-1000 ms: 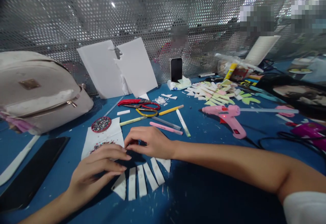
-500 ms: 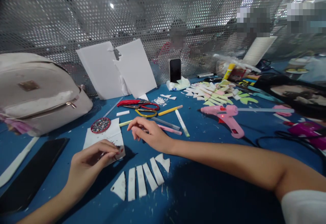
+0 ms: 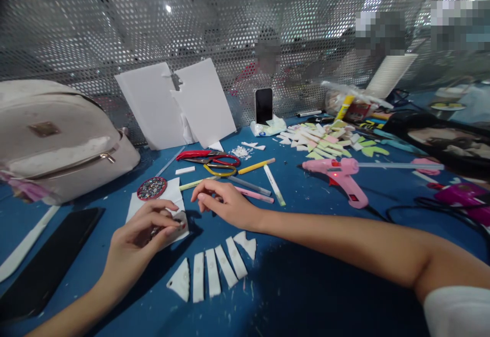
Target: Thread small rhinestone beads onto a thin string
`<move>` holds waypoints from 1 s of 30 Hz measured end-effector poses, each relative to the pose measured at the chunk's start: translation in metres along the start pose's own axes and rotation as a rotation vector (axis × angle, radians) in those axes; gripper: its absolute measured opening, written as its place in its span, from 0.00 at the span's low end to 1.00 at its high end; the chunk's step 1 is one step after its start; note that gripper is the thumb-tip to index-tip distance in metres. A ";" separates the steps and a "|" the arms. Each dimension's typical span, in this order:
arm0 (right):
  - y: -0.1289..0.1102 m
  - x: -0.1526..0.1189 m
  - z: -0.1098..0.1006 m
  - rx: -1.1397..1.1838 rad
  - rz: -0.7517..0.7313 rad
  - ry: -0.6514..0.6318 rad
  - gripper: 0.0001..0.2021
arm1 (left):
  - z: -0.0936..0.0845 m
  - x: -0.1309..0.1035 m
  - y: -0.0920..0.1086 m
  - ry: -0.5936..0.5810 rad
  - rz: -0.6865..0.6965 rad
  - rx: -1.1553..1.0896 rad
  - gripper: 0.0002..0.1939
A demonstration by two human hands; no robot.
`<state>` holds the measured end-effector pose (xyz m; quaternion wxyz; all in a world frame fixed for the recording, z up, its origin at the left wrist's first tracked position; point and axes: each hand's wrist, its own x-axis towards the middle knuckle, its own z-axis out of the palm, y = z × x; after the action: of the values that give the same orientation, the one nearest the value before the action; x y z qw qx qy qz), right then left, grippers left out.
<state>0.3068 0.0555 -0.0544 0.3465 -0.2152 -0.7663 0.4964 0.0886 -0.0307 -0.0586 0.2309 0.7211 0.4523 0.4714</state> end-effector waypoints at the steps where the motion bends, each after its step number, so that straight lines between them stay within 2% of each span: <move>1: 0.000 0.000 0.000 -0.008 0.001 -0.002 0.08 | 0.000 0.000 0.000 0.009 0.008 0.009 0.05; 5: -0.001 0.001 0.001 0.008 0.005 -0.011 0.08 | 0.000 0.001 0.000 0.023 0.023 0.028 0.05; 8: 0.000 0.000 0.002 0.027 -0.008 -0.056 0.10 | 0.001 0.003 0.000 -0.021 0.001 0.010 0.05; 12: 0.000 -0.002 0.002 -0.109 -0.087 -0.145 0.16 | 0.002 0.004 0.001 -0.083 -0.042 -0.005 0.05; 15: 0.000 -0.002 0.001 -0.232 -0.166 -0.172 0.09 | 0.003 0.004 0.003 -0.101 -0.040 0.022 0.05; 17: 0.000 -0.001 0.001 -0.282 -0.211 -0.154 0.05 | 0.003 0.003 0.005 -0.119 -0.004 0.042 0.06; 22: -0.002 -0.001 0.002 -0.297 -0.243 -0.080 0.04 | 0.003 0.001 0.010 -0.172 0.135 0.073 0.08; 27: 0.000 -0.002 0.003 -0.340 -0.308 -0.095 0.03 | 0.004 -0.001 0.012 -0.196 0.248 0.113 0.09; 30: 0.000 -0.002 0.003 -0.351 -0.328 -0.113 0.06 | 0.003 -0.002 0.012 -0.208 0.281 0.147 0.09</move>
<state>0.3061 0.0528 -0.0560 0.3363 -0.1166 -0.8837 0.3039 0.0965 -0.0378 -0.0518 0.1552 0.8369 0.3541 0.3876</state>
